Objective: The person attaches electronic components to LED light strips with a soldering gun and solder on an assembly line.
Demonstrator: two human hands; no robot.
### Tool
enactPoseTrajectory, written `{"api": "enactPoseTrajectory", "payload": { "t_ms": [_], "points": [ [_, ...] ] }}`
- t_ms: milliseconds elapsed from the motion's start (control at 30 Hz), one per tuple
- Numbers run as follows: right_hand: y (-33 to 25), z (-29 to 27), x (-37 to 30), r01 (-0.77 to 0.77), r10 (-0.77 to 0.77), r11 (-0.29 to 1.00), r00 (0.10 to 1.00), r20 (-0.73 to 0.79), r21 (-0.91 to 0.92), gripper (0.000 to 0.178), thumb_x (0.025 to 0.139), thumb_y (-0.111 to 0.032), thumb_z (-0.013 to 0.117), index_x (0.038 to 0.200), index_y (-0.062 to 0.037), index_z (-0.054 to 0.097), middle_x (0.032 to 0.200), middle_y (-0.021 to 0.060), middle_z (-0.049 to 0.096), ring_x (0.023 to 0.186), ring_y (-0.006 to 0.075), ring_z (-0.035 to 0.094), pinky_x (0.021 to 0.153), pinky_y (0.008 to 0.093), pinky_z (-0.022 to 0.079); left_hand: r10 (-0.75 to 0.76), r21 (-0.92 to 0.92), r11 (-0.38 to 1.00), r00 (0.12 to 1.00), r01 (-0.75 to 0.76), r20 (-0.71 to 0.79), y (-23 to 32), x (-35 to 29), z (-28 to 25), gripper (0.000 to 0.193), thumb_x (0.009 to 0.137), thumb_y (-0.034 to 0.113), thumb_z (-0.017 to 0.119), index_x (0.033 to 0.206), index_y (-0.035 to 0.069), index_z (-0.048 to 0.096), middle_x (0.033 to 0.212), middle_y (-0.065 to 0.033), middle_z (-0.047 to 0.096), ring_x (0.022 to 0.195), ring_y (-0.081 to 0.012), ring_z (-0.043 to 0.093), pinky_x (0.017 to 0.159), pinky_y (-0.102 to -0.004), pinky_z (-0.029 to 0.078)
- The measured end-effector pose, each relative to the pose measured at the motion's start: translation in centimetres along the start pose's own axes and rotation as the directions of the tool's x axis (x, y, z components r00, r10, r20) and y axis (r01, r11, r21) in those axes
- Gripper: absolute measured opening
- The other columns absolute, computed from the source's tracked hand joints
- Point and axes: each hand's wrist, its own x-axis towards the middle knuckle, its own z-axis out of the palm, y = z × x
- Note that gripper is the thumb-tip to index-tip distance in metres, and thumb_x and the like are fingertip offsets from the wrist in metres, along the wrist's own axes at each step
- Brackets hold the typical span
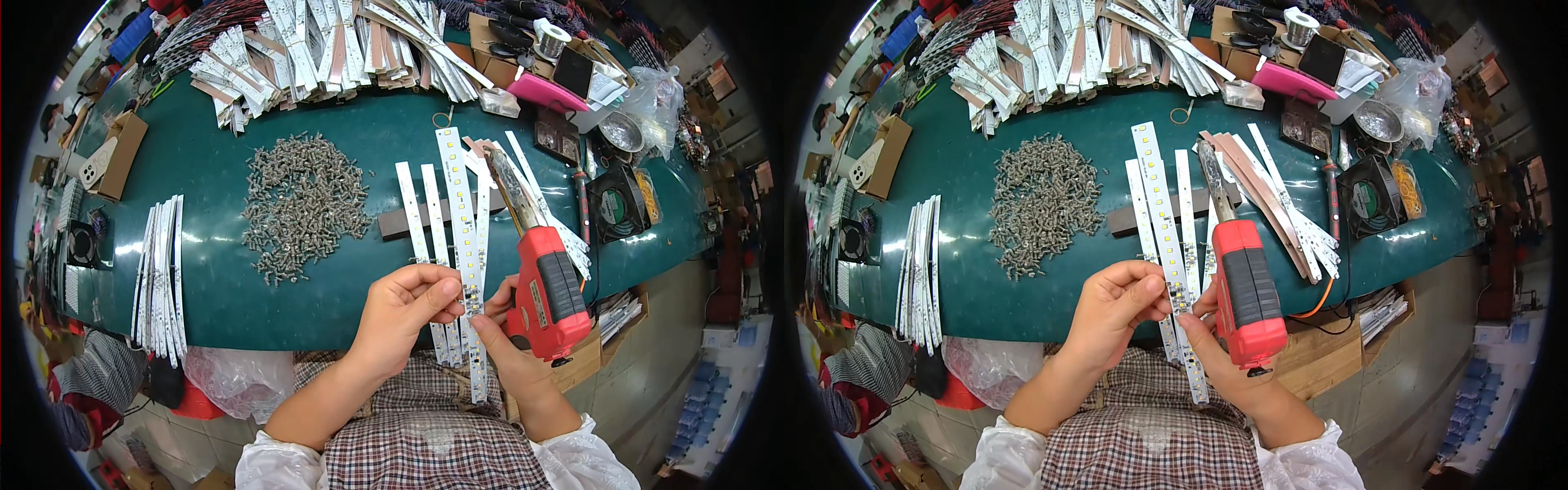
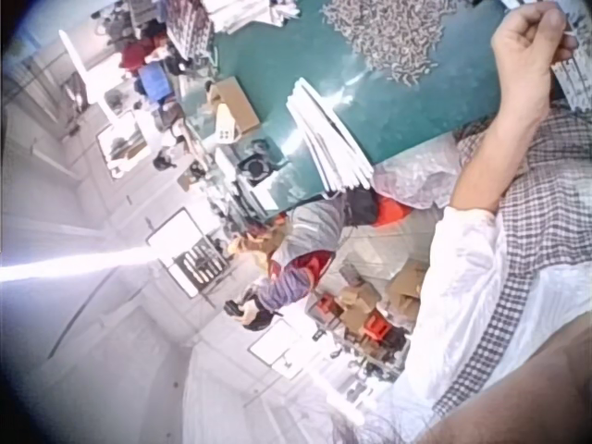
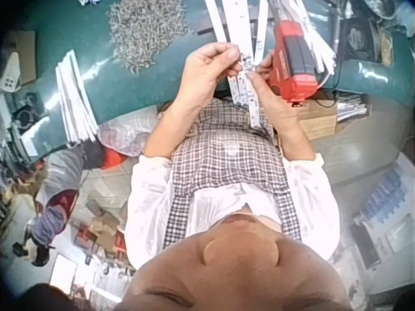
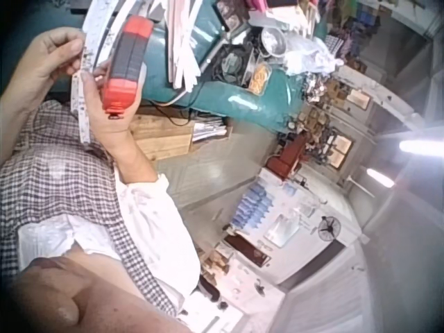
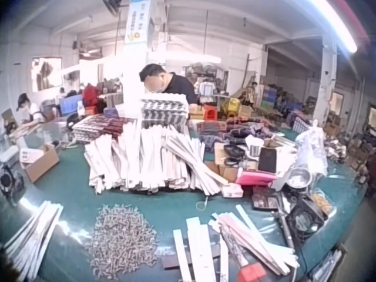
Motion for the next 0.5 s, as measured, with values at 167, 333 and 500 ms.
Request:
{"api": "enactPoseTrajectory", "payload": {
  "t_ms": [167, 333, 500],
  "points": [
    [-0.2, 0.1, 0.1, 0.007, -0.006, 1.0, 1.0, 0.022, -0.028, 0.031, 0.085, 0.004, 0.066, 0.112, -0.0023, 0.051, 0.088, -0.0002, 0.053, 0.075, 0.0038, 0.05, 0.066, 0.0211, 0.043, 0.004, -0.019, 1.0, 1.0, -0.004, 0.008, -0.2, 0.0, 0.0, 0.023, 0.093, 0.019, 0.067, 0.106, 0.001, 0.065, 0.09, -0.0048, 0.068, 0.078, -0.011, 0.065, 0.071, -0.0249, 0.053],
    [0.3, 0.0, -0.1, 0.0, 0.0, 0.999, 1.0, 0.012, -0.036, 0.034, 0.084, 0.004, 0.068, 0.113, -0.002, 0.051, 0.088, 0.001, 0.055, 0.075, 0.0047, 0.052, 0.066, 0.0217, 0.044, 0.048, 0.012, 0.999, 0.999, -0.048, -0.015, -0.2, 0.0, 0.2, 0.021, 0.092, 0.017, 0.067, 0.104, 0.0, 0.064, 0.091, -0.0053, 0.068, 0.078, -0.0105, 0.065, 0.07, -0.0243, 0.053],
    [1.7, -0.2, -0.7, 0.025, -0.035, 0.986, 0.998, -0.06, -0.167, 0.041, 0.078, 0.002, 0.075, 0.109, -0.0027, 0.049, 0.09, 0.0056, 0.059, 0.078, 0.0098, 0.058, 0.066, 0.0257, 0.048, 0.191, 0.168, 0.97, 0.978, -0.176, -0.081, -0.4, 0.0, 0.7, 0.017, 0.091, 0.014, 0.067, 0.098, 0.0, 0.061, 0.087, -0.0058, 0.067, 0.075, -0.0106, 0.065, 0.068, -0.0237, 0.054]
  ]
}}
